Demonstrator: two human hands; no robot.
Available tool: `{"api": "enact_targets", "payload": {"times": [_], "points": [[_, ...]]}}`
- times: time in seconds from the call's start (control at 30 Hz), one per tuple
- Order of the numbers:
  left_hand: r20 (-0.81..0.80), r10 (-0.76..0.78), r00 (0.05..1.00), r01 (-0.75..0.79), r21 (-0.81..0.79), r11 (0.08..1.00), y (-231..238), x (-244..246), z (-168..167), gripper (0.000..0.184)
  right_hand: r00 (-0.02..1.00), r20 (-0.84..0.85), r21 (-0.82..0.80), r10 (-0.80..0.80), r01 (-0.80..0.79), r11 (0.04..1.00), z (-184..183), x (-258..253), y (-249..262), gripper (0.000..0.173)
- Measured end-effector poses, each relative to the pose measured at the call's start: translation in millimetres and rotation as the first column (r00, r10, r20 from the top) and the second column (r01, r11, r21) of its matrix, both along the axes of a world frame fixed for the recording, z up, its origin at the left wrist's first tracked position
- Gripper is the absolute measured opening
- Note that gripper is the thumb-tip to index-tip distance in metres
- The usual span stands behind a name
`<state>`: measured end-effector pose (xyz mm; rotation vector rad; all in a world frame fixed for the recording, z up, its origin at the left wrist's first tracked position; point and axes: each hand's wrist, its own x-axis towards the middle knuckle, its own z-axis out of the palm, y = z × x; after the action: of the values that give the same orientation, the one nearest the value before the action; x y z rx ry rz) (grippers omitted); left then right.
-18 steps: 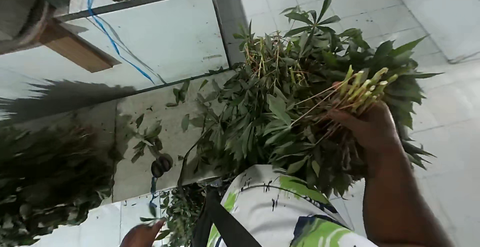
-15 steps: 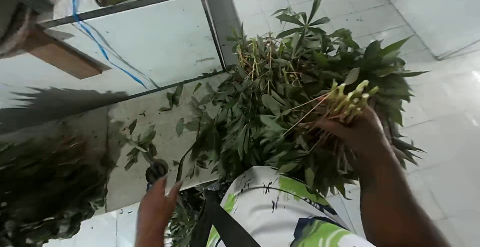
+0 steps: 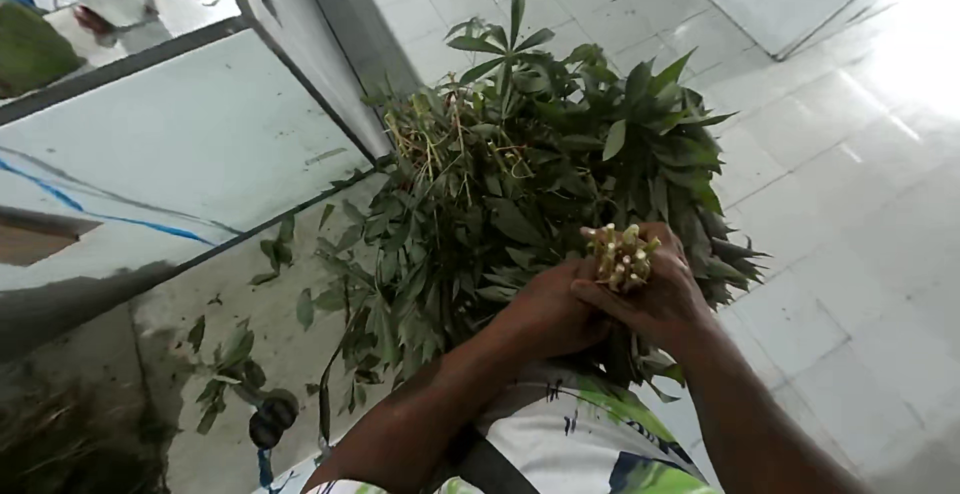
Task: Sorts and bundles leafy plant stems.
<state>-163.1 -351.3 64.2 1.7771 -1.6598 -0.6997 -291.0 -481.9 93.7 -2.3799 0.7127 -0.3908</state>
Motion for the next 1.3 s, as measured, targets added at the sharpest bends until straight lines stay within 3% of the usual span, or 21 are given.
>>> {"api": "enact_targets", "payload": {"times": [0.1,0.2,0.23,0.27,0.33,0.4,0.5,0.57,0.63,0.7,0.8,0.9,1.0,1.07,1.13,1.2,1.3], "points": [[0.054,-0.078,0.996,0.074,0.073,0.995,-13.1,1.2,6.0,0.056,0.968,0.249,0.015,0.026,-0.031,0.999,-15.1,-8.3,-8.4,0.046],[-0.017,-0.179,0.984,0.18,0.12,0.976,-23.6,11.6,21.5,0.086,0.839,0.537,0.241,0.091,-0.255,0.936,-32.2,-16.1,-24.6,0.029],[-0.093,-0.193,0.977,0.202,0.109,0.973,-26.3,20.9,27.5,0.087,0.799,0.597,0.309,0.072,-0.312,0.898,-36.9,-19.7,-29.8,0.026],[-0.175,-0.165,0.971,0.176,0.054,0.983,-30.0,32.1,29.7,0.073,0.767,0.64,0.375,0.037,-0.354,0.857,-39.8,-24.5,-35.4,0.024],[-0.231,0.006,0.973,-0.001,0.024,1.0,-39.6,62.9,29.7,0.043,0.711,0.702,0.465,-0.041,-0.414,0.783,-38.6,-34.7,-48.7,0.019],[-0.082,0.301,0.95,-0.294,0.088,0.952,-53.8,101.5,17.9,0.034,0.683,0.724,0.518,-0.1,-0.442,0.733,-32.1,-48.3,-64.0,0.018],[-0.009,0.685,0.728,-0.658,0.269,0.703,-79.6,152.3,-12.9,0.047,0.672,0.725,0.549,-0.15,-0.433,0.715,-16.1,-71.3,-81.6,0.019],[-0.106,0.814,0.571,-0.734,0.377,0.564,-95.5,170.9,-30.5,0.055,0.679,0.72,0.543,-0.145,-0.42,0.727,-7.8,-85.4,-88.2,0.02],[-0.168,0.849,0.5,-0.76,0.386,0.524,-102.7,172.8,-35.6,0.058,0.676,0.726,0.519,-0.124,-0.421,0.744,-5.6,-95.6,-91.5,0.022],[-0.192,0.827,0.528,-0.768,0.308,0.561,-98.6,165.5,-30.3,0.06,0.677,0.724,0.519,-0.131,-0.41,0.75,-6.8,-102.4,-91.2,0.022],[-0.311,0.732,0.605,-0.706,0.215,0.675,-80.4,147.3,-21.6,0.038,0.687,0.706,0.55,-0.175,-0.376,0.745,-12.8,-109.5,-87.7,0.021],[-0.362,0.625,0.692,-0.594,0.206,0.778,-53.6,132.7,-8.3,0.034,0.691,0.695,0.572,-0.199,-0.363,0.736,-17.5,-109.9,-86.0,0.02],[-0.418,0.62,0.664,-0.632,0.129,0.764,-27.1,124.3,28.7,0.031,0.686,0.708,0.549,-0.169,-0.384,0.743,-13.9,-105.0,-84.1,0.023],[-0.546,0.495,0.676,-0.599,-0.016,0.8,-5.0,126.9,68.6,0.03,0.693,0.71,0.52,-0.127,-0.393,0.759,-5.4,-103.1,-84.0,0.022],[-0.729,0.353,0.587,-0.641,-0.152,0.753,20.7,134.6,110.0,0.032,0.701,0.709,0.49,-0.078,-0.409,0.77,3.4,-104.6,-86.8,0.021],[-0.842,0.236,0.485,-0.728,-0.24,0.642,55.6,150.2,142.6,0.036,0.707,0.703,0.488,-0.072,-0.407,0.772,8.3,-108.2,-89.9,0.029],[-0.916,0.019,0.401,-0.829,-0.354,0.433,107.9,173.5,147.3,0.035,0.692,0.717,0.49,-0.087,-0.412,0.768,8.1,-111.8,-91.7,0.039]]}}
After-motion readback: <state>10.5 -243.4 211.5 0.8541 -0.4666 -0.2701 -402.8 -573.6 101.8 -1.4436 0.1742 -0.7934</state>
